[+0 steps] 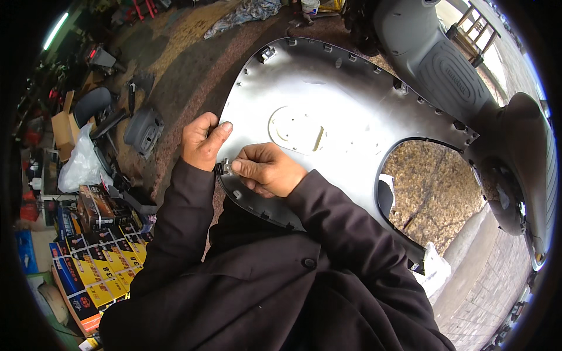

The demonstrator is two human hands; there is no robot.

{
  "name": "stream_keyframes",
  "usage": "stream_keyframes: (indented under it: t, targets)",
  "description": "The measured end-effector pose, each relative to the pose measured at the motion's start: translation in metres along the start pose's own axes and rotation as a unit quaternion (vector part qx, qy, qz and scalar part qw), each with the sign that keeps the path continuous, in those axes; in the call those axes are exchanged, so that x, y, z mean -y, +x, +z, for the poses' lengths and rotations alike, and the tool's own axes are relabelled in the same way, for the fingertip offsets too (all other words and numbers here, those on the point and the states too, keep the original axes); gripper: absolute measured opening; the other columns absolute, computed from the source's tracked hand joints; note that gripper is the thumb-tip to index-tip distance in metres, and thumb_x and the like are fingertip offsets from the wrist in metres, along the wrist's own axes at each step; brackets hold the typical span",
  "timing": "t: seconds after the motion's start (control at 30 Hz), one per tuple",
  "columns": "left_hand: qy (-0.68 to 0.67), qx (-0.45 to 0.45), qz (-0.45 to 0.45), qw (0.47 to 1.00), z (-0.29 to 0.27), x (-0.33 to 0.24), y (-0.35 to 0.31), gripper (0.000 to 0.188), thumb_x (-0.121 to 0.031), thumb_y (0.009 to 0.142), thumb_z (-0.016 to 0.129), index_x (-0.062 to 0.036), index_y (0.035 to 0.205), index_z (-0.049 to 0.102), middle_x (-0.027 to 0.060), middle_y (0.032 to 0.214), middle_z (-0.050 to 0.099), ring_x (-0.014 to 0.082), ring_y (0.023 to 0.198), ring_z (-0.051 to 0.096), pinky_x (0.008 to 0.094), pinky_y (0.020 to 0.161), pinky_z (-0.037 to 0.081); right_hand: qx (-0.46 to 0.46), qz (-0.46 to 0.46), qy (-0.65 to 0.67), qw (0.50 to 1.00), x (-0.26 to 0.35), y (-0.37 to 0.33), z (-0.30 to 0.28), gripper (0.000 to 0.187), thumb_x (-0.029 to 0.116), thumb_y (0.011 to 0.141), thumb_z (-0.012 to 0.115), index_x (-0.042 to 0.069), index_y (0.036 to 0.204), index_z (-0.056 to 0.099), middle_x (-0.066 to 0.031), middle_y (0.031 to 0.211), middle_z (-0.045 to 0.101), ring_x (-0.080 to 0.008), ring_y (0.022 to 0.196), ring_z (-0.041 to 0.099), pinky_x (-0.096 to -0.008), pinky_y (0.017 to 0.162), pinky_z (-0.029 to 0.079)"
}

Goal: The person unpacks a scooter body panel from a box, removes plastic wrapping, and attaches several small clips to the panel. The person then places the panel onto the scooter frame and continues to attach additional clips.

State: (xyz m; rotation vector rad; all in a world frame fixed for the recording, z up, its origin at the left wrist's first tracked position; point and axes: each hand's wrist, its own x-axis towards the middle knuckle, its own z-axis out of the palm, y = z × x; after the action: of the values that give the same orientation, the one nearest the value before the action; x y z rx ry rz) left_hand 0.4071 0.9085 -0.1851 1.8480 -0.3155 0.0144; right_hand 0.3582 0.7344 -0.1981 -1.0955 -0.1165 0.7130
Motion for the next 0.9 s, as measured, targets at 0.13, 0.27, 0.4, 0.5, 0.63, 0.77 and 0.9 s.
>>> stream_keyframes:
  t: [0.13,0.27,0.4,0.5,0.63,0.77,0.9]
  targets:
    - [-0.010,-0.003,-0.005,1.000,0.002,0.001,0.002,0.028,-0.012,0.088,0.065,-0.0062,0.069,0.046,-0.0073,0.064,0.043,0.0022,0.061,0.034,0.0217,0.051,0.028,0.026,-0.003,0.081,0.996,-0.010,0.005,-0.007,0.024,0.024,0.095,0.061,0.006,0.081,0.055,-0.0012,0.064,0.049,-0.0064,0.044,0.038,-0.0216,0.039,0.028]
    - [-0.015,-0.018,-0.004,1.000,0.004,0.002,0.002,0.021,-0.012,0.086,0.066,-0.0030,0.072,0.052,-0.0056,0.064,0.047,0.0033,0.061,0.038,0.0227,0.052,0.032,0.032,-0.005,0.049,0.998,-0.003,0.009,-0.011,0.022,0.022,0.094,0.063,0.006,0.082,0.057,-0.0005,0.061,0.049,-0.0065,0.044,0.039,-0.0221,0.039,0.029]
    - [-0.033,-0.025,-0.010,0.999,0.005,0.005,0.003,0.020,-0.012,0.085,0.066,-0.0018,0.074,0.054,-0.0051,0.063,0.048,0.0036,0.060,0.039,0.0233,0.052,0.033,0.019,-0.019,-0.043,0.999,0.011,0.012,-0.010,0.020,0.019,0.092,0.065,0.005,0.079,0.058,0.0002,0.059,0.050,-0.0067,0.045,0.042,-0.0200,0.041,0.030]
    - [-0.030,-0.031,-0.010,0.999,0.006,0.008,0.003,0.021,-0.012,0.085,0.066,-0.0023,0.073,0.052,-0.0053,0.062,0.046,0.0036,0.060,0.038,0.0235,0.051,0.032,0.002,0.007,-0.066,0.998,0.014,0.015,-0.005,0.021,0.020,0.090,0.067,0.004,0.078,0.059,-0.0007,0.059,0.052,-0.0075,0.045,0.043,-0.0217,0.041,0.032]
    - [-0.041,-0.039,-0.016,0.998,0.006,0.012,0.003,0.024,-0.013,0.085,0.066,-0.0029,0.071,0.050,-0.0052,0.062,0.045,0.0040,0.059,0.038,0.0236,0.051,0.032,-0.017,0.017,-0.068,0.997,0.010,0.019,0.000,0.021,0.018,0.089,0.068,0.003,0.077,0.059,-0.0016,0.060,0.053,-0.0084,0.047,0.045,-0.0231,0.044,0.035]
    - [-0.044,-0.039,-0.029,0.998,0.003,0.023,0.007,0.025,-0.012,0.086,0.066,-0.0031,0.069,0.049,-0.0050,0.061,0.044,0.0044,0.059,0.037,0.0241,0.050,0.031,-0.023,-0.012,-0.065,0.998,0.000,0.027,0.002,0.021,0.017,0.089,0.069,0.002,0.078,0.059,-0.0014,0.061,0.054,-0.0087,0.053,0.049,-0.0234,0.049,0.039]
    - [-0.005,-0.035,-0.009,0.999,-0.003,0.028,0.013,0.025,-0.011,0.086,0.065,-0.0031,0.068,0.049,-0.0049,0.061,0.044,0.0044,0.058,0.037,0.0243,0.050,0.031,-0.034,-0.031,-0.039,0.998,-0.012,0.038,0.006,0.021,0.017,0.088,0.070,0.003,0.078,0.059,-0.0005,0.062,0.054,-0.0082,0.055,0.049,-0.0236,0.050,0.038]
